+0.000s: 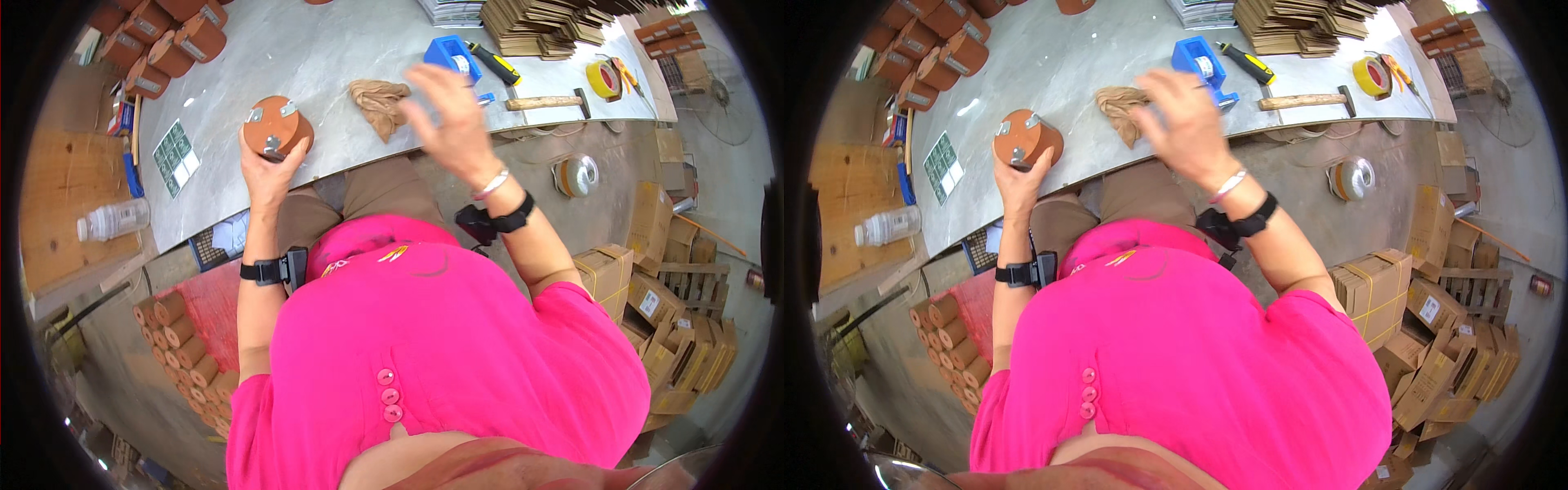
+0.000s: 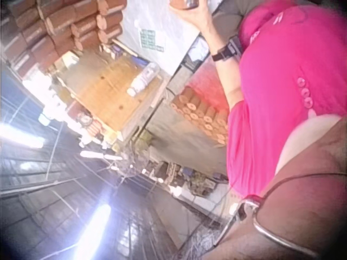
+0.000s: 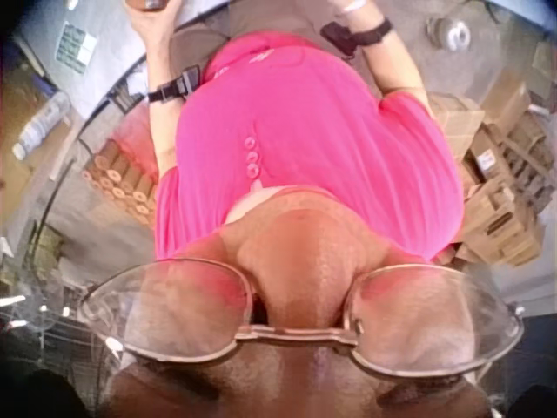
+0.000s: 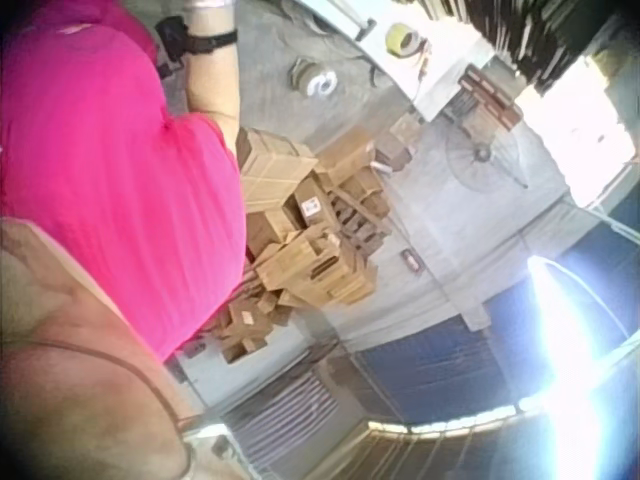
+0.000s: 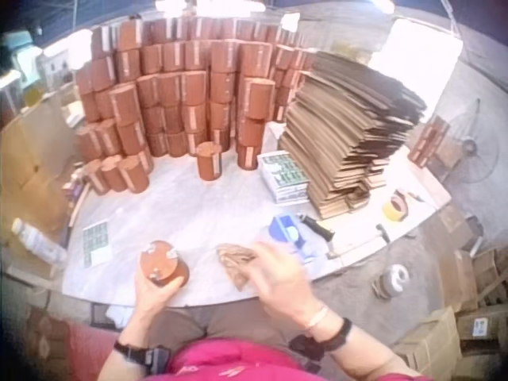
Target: Assembling metal plates onto cylindrical wooden components, cleaning them with a cloth, applying stickers, and packaging them in cardboard sleeves.
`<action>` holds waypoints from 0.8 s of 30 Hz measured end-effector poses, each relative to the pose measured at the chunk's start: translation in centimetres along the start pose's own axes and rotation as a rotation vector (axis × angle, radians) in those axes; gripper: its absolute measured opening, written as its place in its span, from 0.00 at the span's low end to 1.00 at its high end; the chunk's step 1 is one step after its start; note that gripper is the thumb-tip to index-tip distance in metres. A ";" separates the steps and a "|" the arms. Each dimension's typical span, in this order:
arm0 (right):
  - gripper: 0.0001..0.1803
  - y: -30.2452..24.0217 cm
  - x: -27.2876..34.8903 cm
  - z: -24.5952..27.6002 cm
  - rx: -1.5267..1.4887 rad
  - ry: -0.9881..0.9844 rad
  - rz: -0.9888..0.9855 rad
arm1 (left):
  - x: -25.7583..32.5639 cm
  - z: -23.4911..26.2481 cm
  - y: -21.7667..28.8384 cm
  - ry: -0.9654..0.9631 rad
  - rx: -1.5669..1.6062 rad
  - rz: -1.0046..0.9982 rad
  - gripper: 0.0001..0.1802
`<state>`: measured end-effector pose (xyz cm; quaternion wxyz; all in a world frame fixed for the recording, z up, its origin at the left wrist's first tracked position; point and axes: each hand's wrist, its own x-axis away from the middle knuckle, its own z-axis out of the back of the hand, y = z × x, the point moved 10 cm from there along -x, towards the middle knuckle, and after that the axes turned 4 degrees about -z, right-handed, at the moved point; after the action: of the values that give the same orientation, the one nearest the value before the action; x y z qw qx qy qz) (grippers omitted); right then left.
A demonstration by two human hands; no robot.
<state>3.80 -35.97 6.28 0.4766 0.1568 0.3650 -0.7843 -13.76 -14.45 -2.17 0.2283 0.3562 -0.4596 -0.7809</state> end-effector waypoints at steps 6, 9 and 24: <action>0.17 16.8 0.2 5.7 0.413 -0.021 -0.257 | 0.1 -0.2 0.2 0.024 0.007 0.013 0.37; 0.22 21.4 1.7 3.1 0.493 -0.254 -0.295 | 0.0 -0.7 0.2 -0.006 0.089 0.036 0.39; 0.18 -9.2 -8.0 0.3 -0.276 -0.479 0.191 | 0.1 0.0 -1.2 0.080 -0.006 -0.092 0.41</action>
<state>-0.10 -28.53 15.15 0.6377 -0.0658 0.3288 -0.6935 -13.84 -13.94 -3.24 0.2114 0.4074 -0.4307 -0.7771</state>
